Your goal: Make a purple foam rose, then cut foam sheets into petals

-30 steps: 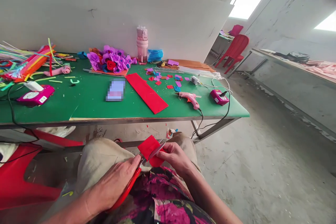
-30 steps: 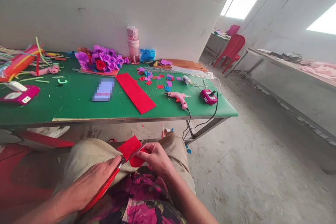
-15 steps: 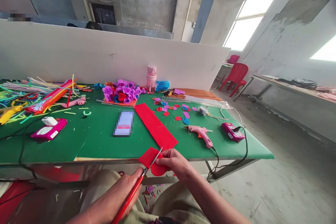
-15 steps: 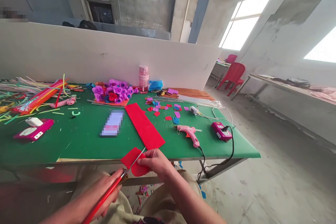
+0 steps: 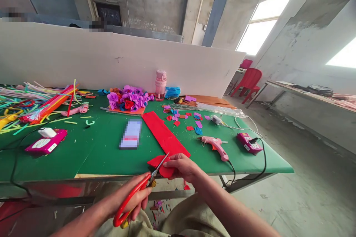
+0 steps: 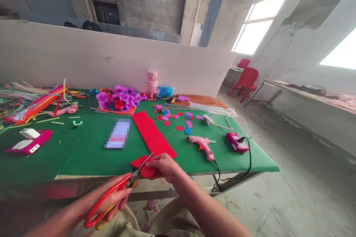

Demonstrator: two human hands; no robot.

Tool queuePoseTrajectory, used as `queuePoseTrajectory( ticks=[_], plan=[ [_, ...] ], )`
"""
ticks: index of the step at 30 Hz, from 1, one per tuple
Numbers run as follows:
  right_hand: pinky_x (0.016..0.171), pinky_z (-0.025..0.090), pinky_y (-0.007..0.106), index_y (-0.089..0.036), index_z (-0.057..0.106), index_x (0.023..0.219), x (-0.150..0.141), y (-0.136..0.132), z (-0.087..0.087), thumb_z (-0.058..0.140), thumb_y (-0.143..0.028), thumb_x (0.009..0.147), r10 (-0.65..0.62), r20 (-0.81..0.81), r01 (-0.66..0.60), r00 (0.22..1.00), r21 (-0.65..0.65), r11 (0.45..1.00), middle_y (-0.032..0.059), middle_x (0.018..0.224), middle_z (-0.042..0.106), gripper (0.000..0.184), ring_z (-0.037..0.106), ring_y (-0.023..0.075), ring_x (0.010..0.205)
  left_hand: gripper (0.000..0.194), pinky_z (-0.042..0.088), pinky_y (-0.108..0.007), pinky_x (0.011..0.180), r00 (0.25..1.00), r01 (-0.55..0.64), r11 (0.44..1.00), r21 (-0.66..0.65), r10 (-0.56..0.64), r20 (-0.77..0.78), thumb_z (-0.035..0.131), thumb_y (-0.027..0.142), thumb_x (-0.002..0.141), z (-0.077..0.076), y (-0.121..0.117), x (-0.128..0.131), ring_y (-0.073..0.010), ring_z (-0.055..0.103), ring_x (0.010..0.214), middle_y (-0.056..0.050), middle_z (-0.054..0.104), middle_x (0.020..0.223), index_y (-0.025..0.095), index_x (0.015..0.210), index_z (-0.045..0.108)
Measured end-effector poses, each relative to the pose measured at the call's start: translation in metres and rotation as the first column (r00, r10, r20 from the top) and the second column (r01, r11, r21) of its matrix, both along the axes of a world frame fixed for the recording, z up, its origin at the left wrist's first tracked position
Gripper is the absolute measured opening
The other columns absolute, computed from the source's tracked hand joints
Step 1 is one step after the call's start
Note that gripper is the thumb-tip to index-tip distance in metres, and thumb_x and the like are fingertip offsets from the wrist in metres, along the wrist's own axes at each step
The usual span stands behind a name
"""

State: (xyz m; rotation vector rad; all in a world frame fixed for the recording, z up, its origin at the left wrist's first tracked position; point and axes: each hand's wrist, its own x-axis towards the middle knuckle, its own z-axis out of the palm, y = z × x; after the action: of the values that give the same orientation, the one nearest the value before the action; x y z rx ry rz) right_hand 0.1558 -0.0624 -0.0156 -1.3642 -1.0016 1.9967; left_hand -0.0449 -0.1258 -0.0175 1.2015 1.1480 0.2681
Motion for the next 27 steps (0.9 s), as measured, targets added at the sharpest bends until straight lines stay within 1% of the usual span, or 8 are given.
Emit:
queuePoseTrajectory(
  ticks=[4, 8, 11, 14, 16, 20, 24, 27],
  plan=[
    [0.048, 0.051, 0.025, -0.013, 0.067, 0.064, 0.001, 0.001, 0.0, 0.076, -0.027, 0.054, -0.014, 0.014, 0.014, 1.0, -0.001, 1.0, 0.0023, 0.058, 0.066, 0.02, 0.061, 0.0134, 0.051, 0.036, 0.026, -0.015, 0.024, 1.0, -0.021, 1.0, 0.005, 0.021, -0.003, 0.052, 0.055, 0.079, -0.004, -0.002, -0.003, -0.005, 0.035, 0.023, 0.009, 0.053, 0.051, 0.021, 0.089, 0.044],
    [0.052, 0.048, 0.023, -0.013, 0.066, 0.064, 0.004, -0.009, 0.007, 0.078, -0.038, 0.055, -0.015, -0.009, 0.016, 1.0, 0.109, 0.994, 0.0009, 0.058, 0.064, 0.028, 0.058, 0.0114, 0.053, 0.045, 0.034, -0.017, 0.031, 0.997, -0.079, 0.981, 0.175, 0.079, 0.009, 0.051, 0.053, 0.082, 0.002, -0.004, -0.011, -0.0066, 0.045, 0.031, 0.006, 0.058, 0.061, 0.021, 0.112, 0.043],
    [0.052, 0.041, 0.021, -0.012, 0.067, 0.064, 0.008, -0.027, 0.012, 0.074, -0.044, 0.063, 0.038, 0.036, -0.048, 0.999, 0.338, 0.94, -0.0004, 0.055, 0.061, 0.033, 0.053, 0.0095, 0.052, 0.044, 0.049, -0.023, 0.052, 0.986, -0.162, 0.908, 0.387, 0.16, 0.038, 0.052, 0.046, 0.084, 0.016, -0.005, -0.015, -0.0128, 0.061, 0.054, 0.002, 0.063, 0.069, 0.021, 0.119, 0.046],
    [0.054, 0.039, 0.022, -0.013, 0.069, 0.075, 0.012, -0.047, 0.014, 0.069, -0.04, 0.071, 0.064, 0.142, -0.125, 0.988, 0.477, 0.87, -0.0006, 0.06, 0.062, 0.028, 0.052, 0.0107, 0.056, 0.036, 0.051, -0.028, 0.071, 0.974, -0.203, 0.813, 0.545, 0.222, 0.031, 0.058, 0.037, 0.08, 0.031, -0.006, -0.005, -0.0161, 0.063, 0.07, 0.0, 0.065, 0.076, 0.021, 0.112, 0.053],
    [0.056, 0.041, 0.023, -0.015, 0.068, 0.095, 0.016, -0.058, 0.015, 0.069, -0.033, 0.072, 0.049, 0.211, -0.154, 0.976, 0.515, 0.843, -0.0008, 0.067, 0.064, 0.029, 0.056, 0.0128, 0.06, 0.037, 0.051, -0.029, 0.072, 0.97, -0.228, 0.805, 0.548, 0.235, 0.059, 0.06, 0.035, 0.077, 0.037, -0.007, 0.008, -0.0156, 0.062, 0.07, 0.001, 0.066, 0.079, 0.021, 0.111, 0.053],
    [0.054, 0.041, 0.022, -0.022, 0.058, 0.123, 0.022, -0.073, 0.021, 0.067, -0.025, 0.072, 0.044, 0.27, -0.189, 0.962, 0.538, 0.821, -0.0014, 0.07, 0.067, 0.052, 0.059, 0.0159, 0.063, 0.042, 0.051, -0.028, 0.069, 0.975, -0.223, 0.876, 0.428, 0.193, 0.112, 0.065, 0.033, 0.072, 0.041, -0.011, 0.037, -0.0176, 0.063, 0.073, -0.001, 0.065, 0.081, 0.019, 0.11, 0.053],
    [0.048, 0.035, 0.02, -0.023, 0.056, 0.127, 0.027, -0.08, 0.028, 0.067, -0.017, 0.07, 0.039, 0.312, -0.223, 0.949, 0.58, 0.784, -0.0042, 0.058, 0.064, 0.058, 0.056, 0.014, 0.052, 0.044, 0.051, -0.029, 0.065, 0.976, -0.206, 0.9, 0.384, 0.162, 0.144, 0.068, 0.028, 0.068, 0.042, -0.014, 0.054, -0.018, 0.063, 0.07, -0.001, 0.064, 0.079, 0.018, 0.109, 0.053],
    [0.046, 0.035, 0.02, -0.023, 0.057, 0.123, 0.03, -0.085, 0.03, 0.063, -0.013, 0.07, 0.098, 0.315, -0.264, 0.944, 0.541, 0.798, -0.0049, 0.057, 0.065, 0.054, 0.056, 0.0133, 0.049, 0.041, 0.049, -0.026, 0.063, 0.982, -0.173, 0.909, 0.38, 0.129, 0.139, 0.066, 0.023, 0.069, 0.04, -0.016, 0.06, -0.016, 0.061, 0.067, 0.0, 0.063, 0.077, 0.019, 0.108, 0.054]
  ],
)
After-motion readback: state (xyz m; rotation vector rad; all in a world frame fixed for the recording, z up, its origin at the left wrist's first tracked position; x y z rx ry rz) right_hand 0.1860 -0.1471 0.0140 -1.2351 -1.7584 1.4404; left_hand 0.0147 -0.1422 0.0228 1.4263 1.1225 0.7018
